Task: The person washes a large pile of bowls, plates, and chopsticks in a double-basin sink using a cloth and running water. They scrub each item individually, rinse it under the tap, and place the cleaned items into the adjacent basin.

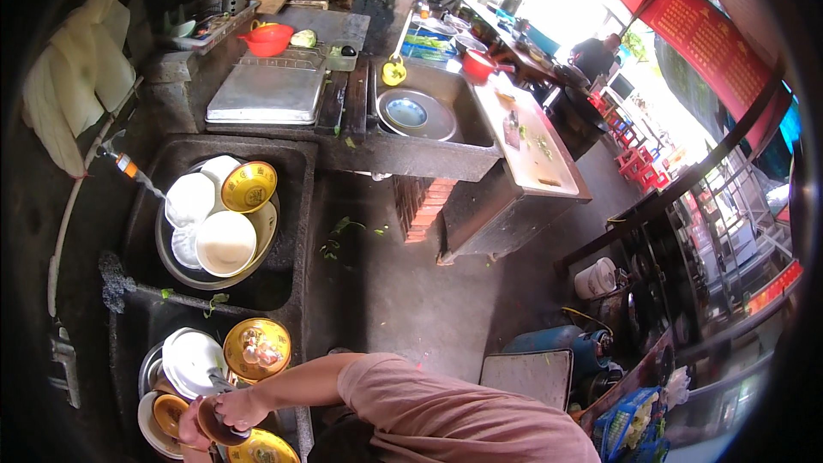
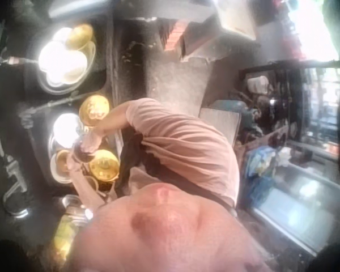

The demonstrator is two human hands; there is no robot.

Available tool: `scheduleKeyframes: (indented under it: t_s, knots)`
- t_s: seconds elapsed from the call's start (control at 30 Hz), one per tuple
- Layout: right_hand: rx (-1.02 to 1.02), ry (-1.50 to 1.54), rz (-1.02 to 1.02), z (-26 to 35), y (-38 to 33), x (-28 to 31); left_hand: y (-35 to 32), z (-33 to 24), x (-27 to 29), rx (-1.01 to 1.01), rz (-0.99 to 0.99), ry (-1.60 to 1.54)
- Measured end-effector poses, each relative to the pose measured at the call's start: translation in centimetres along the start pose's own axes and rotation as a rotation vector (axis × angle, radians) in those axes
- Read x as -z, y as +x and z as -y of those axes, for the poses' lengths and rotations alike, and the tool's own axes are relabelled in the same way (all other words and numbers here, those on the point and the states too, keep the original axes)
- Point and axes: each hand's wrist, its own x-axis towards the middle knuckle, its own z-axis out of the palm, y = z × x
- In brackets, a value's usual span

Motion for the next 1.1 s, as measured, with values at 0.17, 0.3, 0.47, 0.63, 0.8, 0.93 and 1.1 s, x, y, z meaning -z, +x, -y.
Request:
scheduleKeyframes:
  t_s: [0.17,0.3,0.47,0.63,0.8,0.93,1.1]
  knots:
    - [-0.527,0.253,-0.205,1.7,1.8,-3.9,2.6,1.2,1.9,-0.045,-0.337,0.453]
    - [-0.222,0.007,-0.137,1.7,0.5,-3.1,-0.2,0.0,-0.2,-0.084,-0.207,-0.005]
    - [-0.553,0.268,-0.122,3.5,2.6,-1.7,1.9,6.0,4.5,-0.166,-0.506,0.156]
    - [-0.131,0.102,-0.244,1.2,1.0,-2.7,-0.2,5.3,3.3,0.017,-0.356,-0.486]
    - [-0.197,0.308,-0.051,2.5,2.5,-2.0,-0.2,7.1,3.2,-0.063,-0.468,-0.335]
    - [-0.723,0.999,0.259,1.1,3.3,2.2,-1.4,5.8,3.4,0.124,-0.534,-0.324]
    - [-0.686,2.404,-0.44,-2.4,3.1,1.2,-1.2,7.2,1.5,-0.326,-0.178,-0.686]
